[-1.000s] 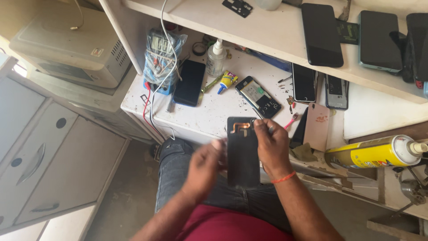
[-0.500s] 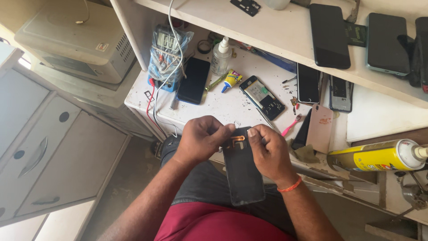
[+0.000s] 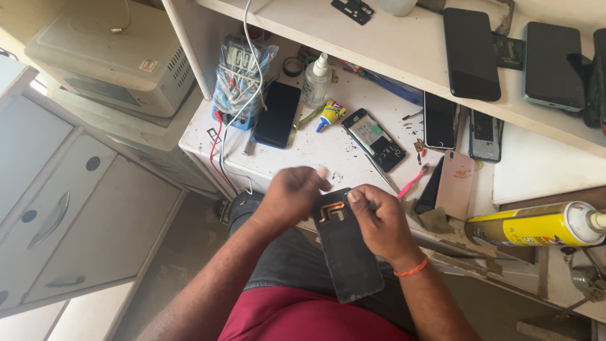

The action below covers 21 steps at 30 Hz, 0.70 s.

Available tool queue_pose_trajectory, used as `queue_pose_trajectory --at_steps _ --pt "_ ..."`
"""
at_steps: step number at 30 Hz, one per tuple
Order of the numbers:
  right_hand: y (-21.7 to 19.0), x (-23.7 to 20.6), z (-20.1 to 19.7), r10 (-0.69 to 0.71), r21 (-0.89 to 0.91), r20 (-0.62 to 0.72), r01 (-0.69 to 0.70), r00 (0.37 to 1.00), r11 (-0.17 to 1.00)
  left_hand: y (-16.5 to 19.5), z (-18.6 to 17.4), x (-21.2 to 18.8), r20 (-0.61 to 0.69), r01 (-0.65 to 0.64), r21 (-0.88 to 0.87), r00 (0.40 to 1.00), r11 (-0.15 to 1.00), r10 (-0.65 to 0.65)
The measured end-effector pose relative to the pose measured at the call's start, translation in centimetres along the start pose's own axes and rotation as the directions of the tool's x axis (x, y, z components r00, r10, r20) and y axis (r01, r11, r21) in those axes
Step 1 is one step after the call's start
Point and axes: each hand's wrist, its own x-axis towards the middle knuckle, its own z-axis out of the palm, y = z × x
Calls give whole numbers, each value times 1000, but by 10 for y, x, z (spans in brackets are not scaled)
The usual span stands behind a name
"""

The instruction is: The person works on a smartphone at a cluttered repair bench. They pry open the back cover, manipulate the internal battery and components, then press the cover back on and reassemble the phone, handling other phones and tools on the bench.

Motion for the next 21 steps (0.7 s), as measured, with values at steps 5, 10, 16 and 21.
queue_pose_trajectory --at_steps 5,10,16,21 --pt "0 -2 -5 -56 -82 -58 51 997 995 2 -13 -3 119 -117 -107 984 987 130" --pt "0 -1 -2 -2 -40 -30 1 1000 999 12 -15 -8 194 -191 111 967 975 167" --pt "5 0 -5 -2 -20 4 2 1000 1000 22 -13 -7 243 -494 450 870 744 430" --pt "8 1 -5 3 -44 -29 -4 1000 999 21 -9 4 338 -675 532 723 511 602"
